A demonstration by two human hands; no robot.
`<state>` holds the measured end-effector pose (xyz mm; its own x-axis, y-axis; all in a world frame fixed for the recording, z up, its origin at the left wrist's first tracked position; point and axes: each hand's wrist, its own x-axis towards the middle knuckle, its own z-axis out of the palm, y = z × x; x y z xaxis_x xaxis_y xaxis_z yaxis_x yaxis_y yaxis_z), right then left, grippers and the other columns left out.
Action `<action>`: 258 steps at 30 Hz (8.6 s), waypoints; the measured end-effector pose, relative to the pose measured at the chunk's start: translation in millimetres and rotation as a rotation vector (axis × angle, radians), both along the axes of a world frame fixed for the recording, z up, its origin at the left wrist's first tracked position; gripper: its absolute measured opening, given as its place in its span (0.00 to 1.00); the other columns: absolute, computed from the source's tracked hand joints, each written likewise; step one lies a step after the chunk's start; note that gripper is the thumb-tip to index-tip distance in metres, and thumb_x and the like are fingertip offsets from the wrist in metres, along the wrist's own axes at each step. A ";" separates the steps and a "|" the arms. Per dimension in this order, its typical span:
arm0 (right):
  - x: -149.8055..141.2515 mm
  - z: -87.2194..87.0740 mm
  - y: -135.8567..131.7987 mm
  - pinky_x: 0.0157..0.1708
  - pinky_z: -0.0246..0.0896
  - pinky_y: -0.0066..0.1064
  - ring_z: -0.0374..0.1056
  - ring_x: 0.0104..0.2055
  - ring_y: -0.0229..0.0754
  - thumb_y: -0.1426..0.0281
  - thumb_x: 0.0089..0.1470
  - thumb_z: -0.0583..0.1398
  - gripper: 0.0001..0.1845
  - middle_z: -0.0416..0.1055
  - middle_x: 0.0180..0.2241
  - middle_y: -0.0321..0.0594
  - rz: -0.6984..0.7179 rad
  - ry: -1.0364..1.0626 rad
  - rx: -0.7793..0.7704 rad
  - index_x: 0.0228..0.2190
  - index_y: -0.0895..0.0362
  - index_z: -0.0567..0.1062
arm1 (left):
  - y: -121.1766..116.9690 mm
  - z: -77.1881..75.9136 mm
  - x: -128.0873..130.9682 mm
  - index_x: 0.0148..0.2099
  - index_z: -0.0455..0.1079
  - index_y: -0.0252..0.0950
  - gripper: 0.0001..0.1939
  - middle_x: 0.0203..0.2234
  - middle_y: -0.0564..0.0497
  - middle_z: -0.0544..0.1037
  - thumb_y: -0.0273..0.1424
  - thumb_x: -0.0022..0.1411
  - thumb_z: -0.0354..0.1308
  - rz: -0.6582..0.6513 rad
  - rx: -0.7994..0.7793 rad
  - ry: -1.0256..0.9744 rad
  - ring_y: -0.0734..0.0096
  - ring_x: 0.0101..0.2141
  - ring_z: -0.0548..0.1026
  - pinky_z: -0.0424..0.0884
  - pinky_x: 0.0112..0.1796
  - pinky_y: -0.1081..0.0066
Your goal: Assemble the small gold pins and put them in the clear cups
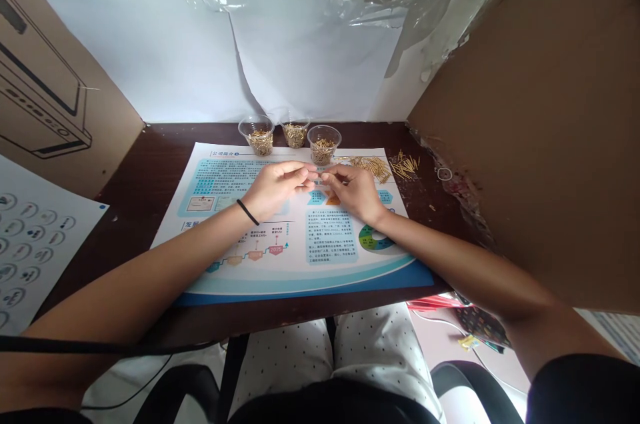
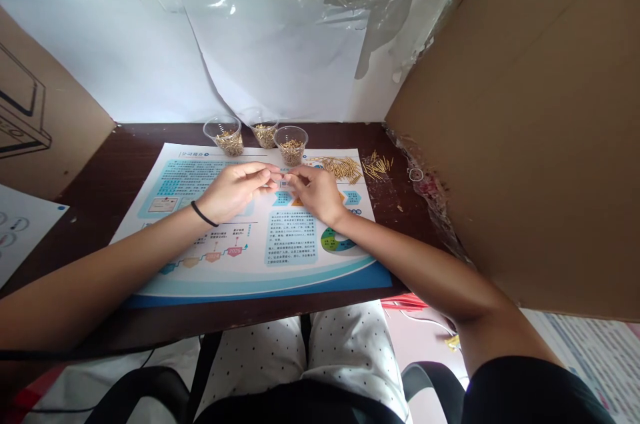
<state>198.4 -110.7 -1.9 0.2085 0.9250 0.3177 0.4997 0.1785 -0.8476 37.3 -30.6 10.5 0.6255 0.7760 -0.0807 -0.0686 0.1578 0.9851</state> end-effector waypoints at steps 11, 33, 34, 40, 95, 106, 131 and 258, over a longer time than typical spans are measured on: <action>1.4 -4.7 5.3 0.22 0.63 0.27 0.67 0.20 0.32 0.67 0.60 0.54 0.12 0.75 0.26 0.38 0.102 0.168 -0.131 0.39 0.59 0.74 | -11.5 0.5 0.0 0.32 0.72 0.31 0.13 0.27 0.48 0.77 0.38 0.61 0.60 0.086 0.270 0.166 0.79 0.22 0.72 0.72 0.25 0.76; -0.3 2.6 -1.6 0.27 0.52 0.30 0.57 0.25 0.35 0.61 0.63 0.50 0.14 0.62 0.23 0.34 0.119 -0.151 0.137 0.27 0.55 0.64 | -8.8 1.6 -2.9 0.28 0.60 0.35 0.15 0.21 0.55 0.63 0.31 0.68 0.45 -0.091 0.438 0.183 0.81 0.19 0.60 0.58 0.22 0.75; -0.3 2.2 -1.6 0.27 0.52 0.30 0.56 0.25 0.35 0.61 0.63 0.50 0.15 0.61 0.22 0.33 0.126 -0.158 0.130 0.27 0.55 0.63 | -8.9 1.9 -2.9 0.28 0.60 0.35 0.14 0.21 0.55 0.64 0.30 0.67 0.45 -0.087 0.443 0.187 0.81 0.19 0.60 0.58 0.22 0.75; 0.5 -1.2 -0.1 0.26 0.51 0.30 0.55 0.23 0.34 0.59 0.63 0.47 0.19 0.58 0.19 0.32 0.190 -0.186 0.043 0.23 0.55 0.59 | -5.8 -1.5 -2.7 0.27 0.61 0.35 0.13 0.20 0.55 0.64 0.27 0.64 0.45 -0.100 0.497 0.209 0.79 0.20 0.60 0.58 0.23 0.75; -13.7 1.9 -5.8 0.25 0.49 0.28 0.54 0.21 0.33 0.63 0.65 0.48 0.19 0.58 0.19 0.33 0.116 -0.287 0.260 0.22 0.56 0.61 | -31.2 -2.1 4.7 0.21 0.56 0.36 0.17 0.16 0.55 0.61 0.29 0.63 0.48 0.132 0.562 0.224 0.77 0.19 0.57 0.54 0.21 0.74; -15.1 -4.3 -9.1 0.26 0.46 0.29 0.54 0.23 0.35 0.70 0.62 0.47 0.12 0.63 0.21 0.36 0.077 -0.500 0.161 0.26 0.55 0.62 | -32.1 2.0 0.0 0.22 0.61 0.35 0.16 0.16 0.53 0.68 0.29 0.63 0.47 0.103 0.754 0.412 0.77 0.19 0.61 0.57 0.23 0.74; -8.0 6.9 -6.7 0.20 0.64 0.24 0.69 0.27 0.34 0.61 0.61 0.55 0.10 0.72 0.28 0.37 0.177 0.124 -0.050 0.33 0.56 0.66 | -14.4 9.0 0.2 0.26 0.67 0.32 0.15 0.19 0.49 0.70 0.29 0.66 0.51 -0.104 0.154 0.135 0.82 0.17 0.58 0.54 0.18 0.77; -10.5 -0.2 -5.1 0.26 0.51 0.30 0.55 0.23 0.35 0.51 0.64 0.48 0.24 0.59 0.20 0.33 0.157 -0.114 0.085 0.24 0.55 0.63 | -16.2 1.4 -5.2 0.22 0.57 0.35 0.15 0.16 0.55 0.60 0.28 0.62 0.49 -0.105 0.592 0.135 0.79 0.20 0.57 0.55 0.22 0.75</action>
<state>187.9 -115.8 -2.1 0.0222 0.9121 0.4094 0.5516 0.3304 -0.7659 32.1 -46.8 11.8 0.7156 0.6479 0.2611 0.0487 -0.4191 0.9066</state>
